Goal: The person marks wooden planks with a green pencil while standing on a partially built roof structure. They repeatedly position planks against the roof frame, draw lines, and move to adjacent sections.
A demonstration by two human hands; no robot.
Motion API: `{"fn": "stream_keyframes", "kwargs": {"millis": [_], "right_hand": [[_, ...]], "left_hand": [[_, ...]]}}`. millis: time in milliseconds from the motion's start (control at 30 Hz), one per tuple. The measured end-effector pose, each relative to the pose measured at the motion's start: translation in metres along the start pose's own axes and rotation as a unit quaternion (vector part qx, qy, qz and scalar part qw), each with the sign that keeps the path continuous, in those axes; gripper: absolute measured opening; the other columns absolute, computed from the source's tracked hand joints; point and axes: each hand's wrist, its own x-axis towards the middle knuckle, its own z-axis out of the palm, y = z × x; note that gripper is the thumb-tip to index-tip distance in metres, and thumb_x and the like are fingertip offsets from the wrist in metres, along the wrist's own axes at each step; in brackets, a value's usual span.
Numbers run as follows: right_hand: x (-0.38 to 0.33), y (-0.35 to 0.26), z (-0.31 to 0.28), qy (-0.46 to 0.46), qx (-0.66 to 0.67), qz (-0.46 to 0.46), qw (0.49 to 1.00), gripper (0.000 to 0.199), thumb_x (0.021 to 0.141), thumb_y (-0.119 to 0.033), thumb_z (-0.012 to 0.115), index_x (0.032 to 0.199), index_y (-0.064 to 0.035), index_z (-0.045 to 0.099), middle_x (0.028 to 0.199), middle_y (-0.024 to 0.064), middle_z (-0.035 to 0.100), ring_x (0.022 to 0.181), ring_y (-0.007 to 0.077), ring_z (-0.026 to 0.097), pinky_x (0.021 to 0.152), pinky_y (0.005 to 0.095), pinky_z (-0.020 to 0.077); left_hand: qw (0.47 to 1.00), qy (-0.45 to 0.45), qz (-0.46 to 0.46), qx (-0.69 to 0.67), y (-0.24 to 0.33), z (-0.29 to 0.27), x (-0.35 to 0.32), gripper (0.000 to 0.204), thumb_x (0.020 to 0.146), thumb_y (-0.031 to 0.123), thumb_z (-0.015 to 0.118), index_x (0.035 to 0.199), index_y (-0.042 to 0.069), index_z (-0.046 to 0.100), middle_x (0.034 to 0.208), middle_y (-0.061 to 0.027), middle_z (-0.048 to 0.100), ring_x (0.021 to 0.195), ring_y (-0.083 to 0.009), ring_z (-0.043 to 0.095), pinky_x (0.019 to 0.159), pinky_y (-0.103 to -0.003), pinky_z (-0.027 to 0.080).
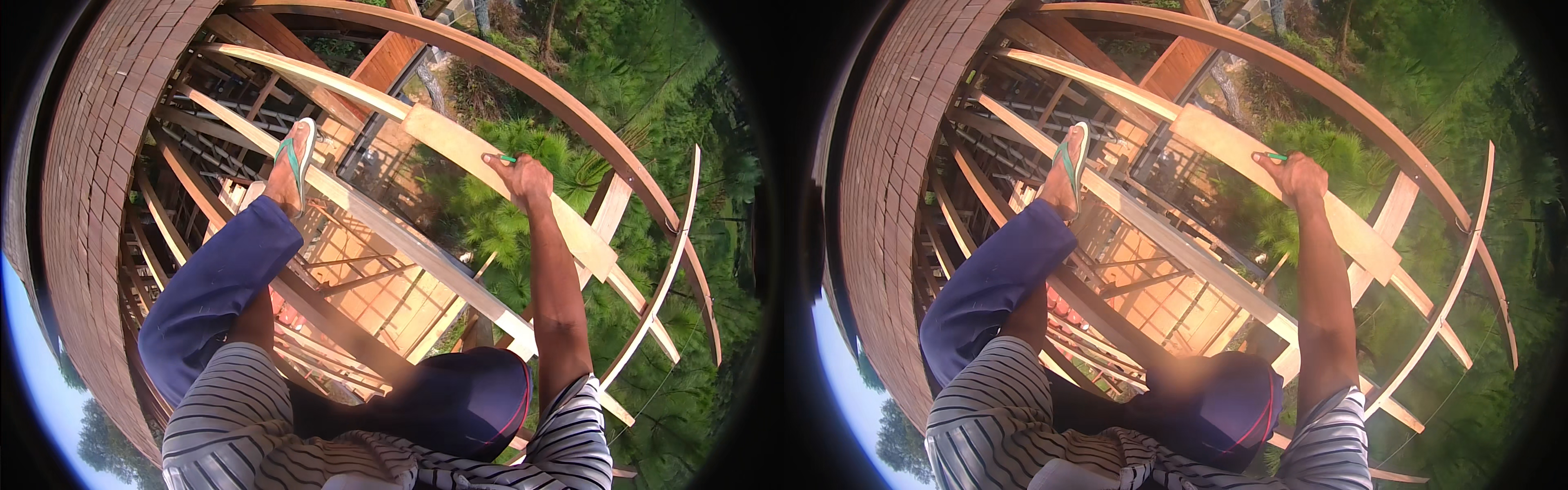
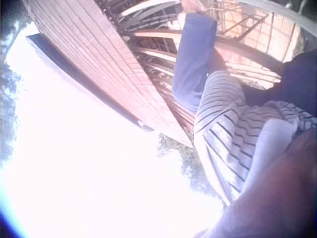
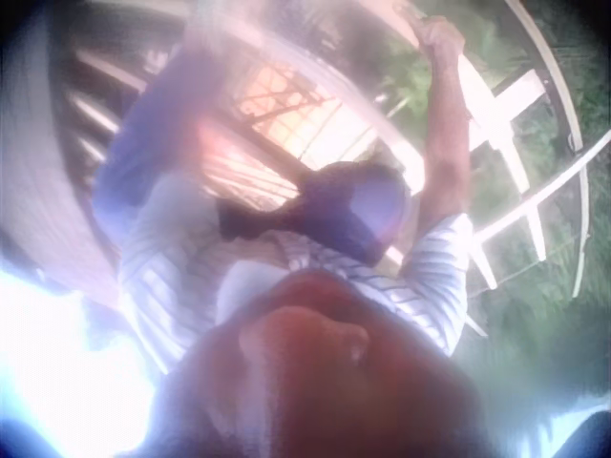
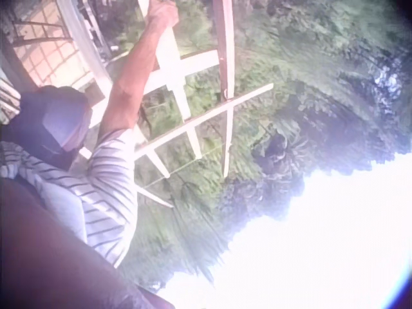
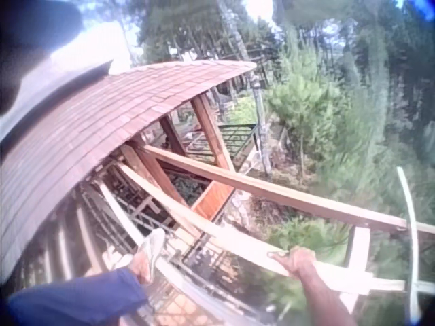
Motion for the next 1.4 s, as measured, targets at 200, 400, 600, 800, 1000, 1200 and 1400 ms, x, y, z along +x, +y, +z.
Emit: {"fn": "stream_keyframes", "kwargs": {"millis": [200, 400, 600, 800, 1000, 1200, 1400], "right_hand": [[-0.004, -0.01, -0.003, -0.036, -0.007, 0.023, 0.999, 0.104, 0.073, -0.095, 0.043, 0.106, 0.0002, 0.072, 0.101, 0.0214, 0.073, 0.101, 0.0337, 0.071, 0.086, 0.0456, 0.0559], [0.007, 0.001, 0.016, 0.03, -0.008, -0.004, 1.0, 0.105, 0.074, -0.094, 0.043, 0.107, 0.0014, 0.072, 0.103, 0.022, 0.073, 0.1, 0.0354, 0.071, 0.088, 0.0477, 0.0545], [0.007, 0.012, 0.008, -0.014, 0.007, 0.007, 1.0, 0.107, 0.071, -0.097, 0.041, 0.096, 0.0018, 0.073, 0.096, 0.0209, 0.074, 0.097, 0.0361, 0.071, 0.087, 0.0491, 0.054], [0.001, 0.007, 0.003, 0.002, 0.014, -0.006, 1.0, 0.102, 0.075, -0.095, 0.039, 0.111, -0.005, 0.071, 0.102, 0.0155, 0.074, 0.101, 0.0308, 0.072, 0.085, 0.0453, 0.0568], [0.001, -0.004, 0.003, -0.007, 0.01, -0.02, 1.0, 0.099, 0.075, -0.093, 0.044, 0.117, -0.0061, 0.069, 0.104, 0.0163, 0.073, 0.103, 0.0295, 0.071, 0.088, 0.0433, 0.0552], [-0.021, 0.006, -0.008, 0.093, 0.043, -0.034, 0.994, 0.09, 0.073, -0.09, 0.052, 0.103, -0.0065, 0.066, 0.094, 0.0215, 0.072, 0.098, 0.038, 0.07, 0.085, 0.0515, 0.0537], [-0.075, 0.029, -0.101, 0.152, 0.059, -0.026, 0.986, 0.089, 0.076, -0.089, 0.049, 0.094, -0.0044, 0.067, 0.079, 0.0229, 0.07, 0.085, 0.0407, 0.07, 0.076, 0.0521, 0.0544]], "left_hand": [[0.931, -0.229, 0.216, 0.183, 0.09, 0.035, -0.119, 0.044, 0.098, 0.034, 0.054, 0.126, 0.0, 0.061, 0.13, -0.0179, 0.058, 0.112, -0.0313, 0.059, 0.098, -0.04, 0.047], [0.621, -0.543, 0.525, 0.207, 0.248, -0.066, -0.25, 0.043, 0.102, 0.034, 0.051, 0.123, -0.002, 0.063, 0.122, -0.0156, 0.068, 0.103, -0.0281, 0.067, 0.094, -0.037, 0.05], [0.795, -0.457, 0.298, -0.264, 0.216, -0.233, -0.107, 0.048, 0.104, 0.037, 0.05, 0.133, 0.001, 0.06, 0.112, -0.0124, 0.071, 0.109, -0.0229, 0.067, 0.098, -0.035, 0.052], [0.912, -0.007, 0.315, -0.265, 0.216, -0.052, -0.042, 0.057, 0.105, 0.047, 0.036, 0.13, 0.001, 0.059, 0.134, -0.0244, 0.058, 0.127, -0.0363, 0.052, 0.107, -0.05, 0.04], [0.895, 0.089, 0.419, -0.126, 0.216, 0.14, -0.185, 0.056, 0.104, 0.046, 0.04, 0.135, 0.001, 0.056, 0.132, -0.0191, 0.061, 0.126, -0.0391, 0.051, 0.111, -0.048, 0.034], [0.63, -0.375, 0.649, -0.203, 0.266, 0.034, -0.407, 0.051, 0.102, 0.04, 0.05, 0.134, 0.0, 0.056, 0.132, -0.0178, 0.061, 0.127, -0.0377, 0.05, 0.112, -0.047, 0.035], [0.592, -0.52, 0.564, -0.249, 0.253, 0.031, -0.355, 0.05, 0.101, 0.038, 0.051, 0.134, 0.0, 0.056, 0.132, -0.0181, 0.061, 0.126, -0.0369, 0.051, 0.111, -0.046, 0.035]]}}
